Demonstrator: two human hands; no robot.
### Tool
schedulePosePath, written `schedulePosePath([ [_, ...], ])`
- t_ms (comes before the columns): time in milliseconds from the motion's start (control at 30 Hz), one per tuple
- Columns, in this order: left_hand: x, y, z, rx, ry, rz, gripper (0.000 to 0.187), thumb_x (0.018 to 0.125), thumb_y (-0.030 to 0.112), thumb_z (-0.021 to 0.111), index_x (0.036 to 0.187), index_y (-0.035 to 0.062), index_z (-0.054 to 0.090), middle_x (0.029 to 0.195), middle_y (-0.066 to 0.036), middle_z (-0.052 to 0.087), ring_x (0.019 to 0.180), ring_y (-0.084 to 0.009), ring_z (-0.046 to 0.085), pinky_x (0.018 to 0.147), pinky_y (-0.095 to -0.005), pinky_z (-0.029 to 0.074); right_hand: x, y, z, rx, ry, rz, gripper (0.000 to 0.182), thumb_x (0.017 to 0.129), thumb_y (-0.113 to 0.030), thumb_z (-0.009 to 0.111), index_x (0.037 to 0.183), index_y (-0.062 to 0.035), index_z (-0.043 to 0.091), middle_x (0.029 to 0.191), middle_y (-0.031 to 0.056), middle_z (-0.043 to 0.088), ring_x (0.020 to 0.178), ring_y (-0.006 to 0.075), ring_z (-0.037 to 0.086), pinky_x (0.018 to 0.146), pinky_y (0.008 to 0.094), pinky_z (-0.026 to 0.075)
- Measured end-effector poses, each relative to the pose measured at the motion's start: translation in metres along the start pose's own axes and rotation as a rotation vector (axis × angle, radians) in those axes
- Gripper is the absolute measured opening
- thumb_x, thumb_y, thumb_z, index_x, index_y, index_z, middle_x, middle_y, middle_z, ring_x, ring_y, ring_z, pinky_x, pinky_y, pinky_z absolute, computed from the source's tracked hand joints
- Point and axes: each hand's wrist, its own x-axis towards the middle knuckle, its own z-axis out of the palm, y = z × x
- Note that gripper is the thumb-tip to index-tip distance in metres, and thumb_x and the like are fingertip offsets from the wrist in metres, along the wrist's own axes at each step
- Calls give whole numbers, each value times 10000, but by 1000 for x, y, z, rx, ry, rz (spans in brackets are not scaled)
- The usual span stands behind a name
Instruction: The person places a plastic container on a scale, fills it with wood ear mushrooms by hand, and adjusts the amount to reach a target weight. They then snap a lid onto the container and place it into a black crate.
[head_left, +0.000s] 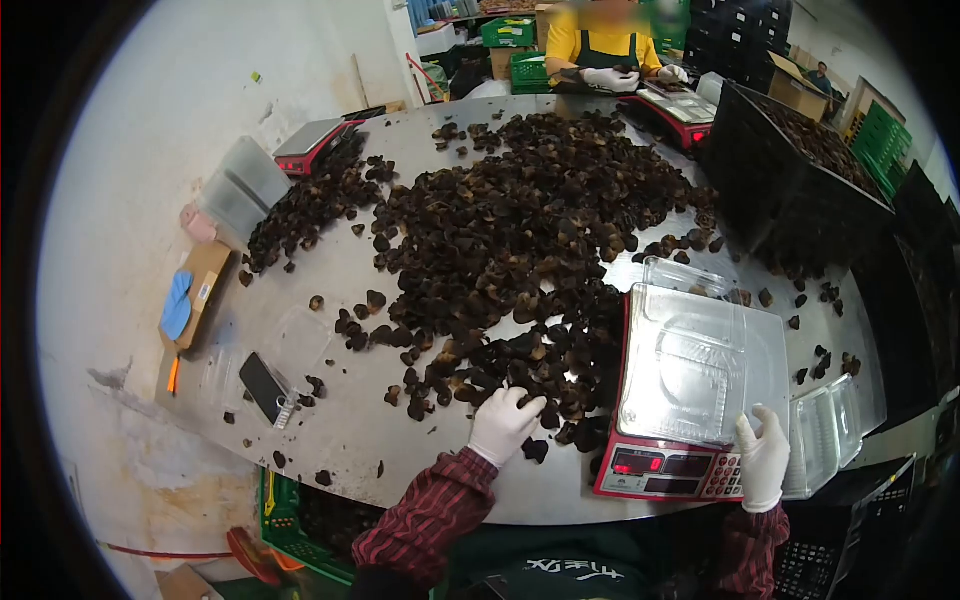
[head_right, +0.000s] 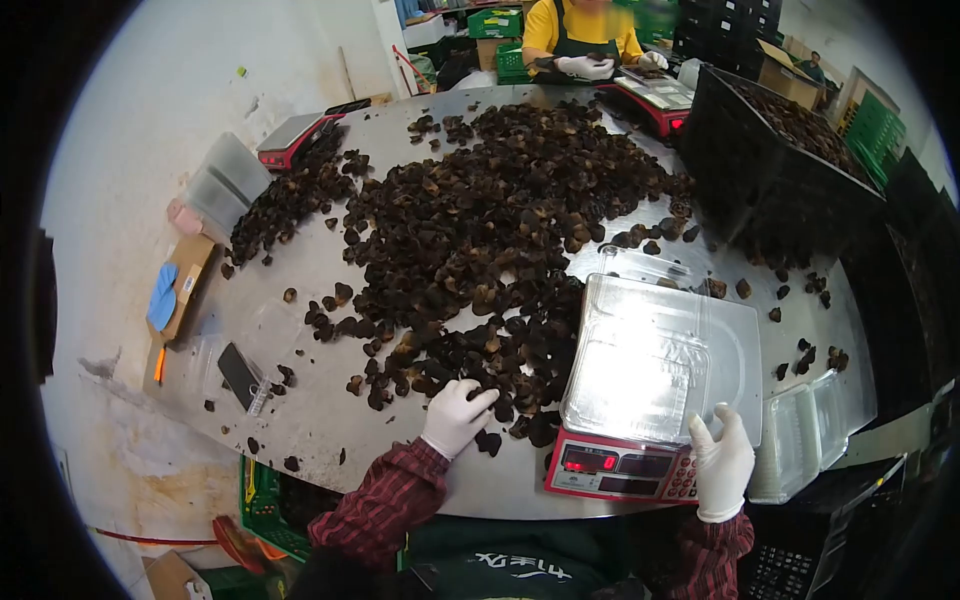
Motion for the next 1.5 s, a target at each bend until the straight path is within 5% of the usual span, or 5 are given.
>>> schedulePosePath([
  [667, 121, 130, -76, -482, 190, 573, 412, 714, 343, 703, 1081, 175, 622, 1246, -97, 515, 1156, -314, 474, 982, -476, 365, -6, -40, 11, 633, -162, 578, 235, 928, -176, 568, 838, 33, 625, 611, -4, 525, 452, 38, 430, 412, 222, 338],
  [800, 126, 45, -95, -462, 162, 244, 382, 727, 236, 707, 1038, 25, 640, 1146, -157, 589, 1044, -338, 555, 883, -413, 454, -5, -32, 10, 630, -155, 546, 240, 937, -193, 569, 848, 22, 626, 580, -7, 508, 430, 42, 423, 402, 219, 342],
  [933, 91, -24, -31, -55, -82, -21, 561, 800, 470, 645, 1317, 295, 512, 1381, -139, 448, 1262, -331, 414, 1029, -489, 315, -8, -7, 19, 685, -197, 521, 276, 948, -240, 571, 935, 32, 616, 573, 6, 499, 420, 58, 430, 399, 211, 343],
  [1400, 113, 20, -63, -735, 232, -86, 109, 784, 98, 684, 872, 34, 675, 902, -93, 636, 798, -256, 625, 712, -317, 499, -4, -13, 16, 649, -244, 457, 281, 918, -212, 615, 1020, 50, 618, 713, 70, 617, 516, 96, 580, 463, 219, 429],
  [1500, 130, 88, -91, -591, 272, 361, 163, 762, 160, 724, 892, 73, 681, 934, -61, 634, 826, -214, 613, 721, -309, 496, -1, -22, 13, 673, -236, 480, 270, 915, -213, 614, 1008, 41, 627, 702, 85, 619, 513, 97, 574, 474, 227, 433],
])
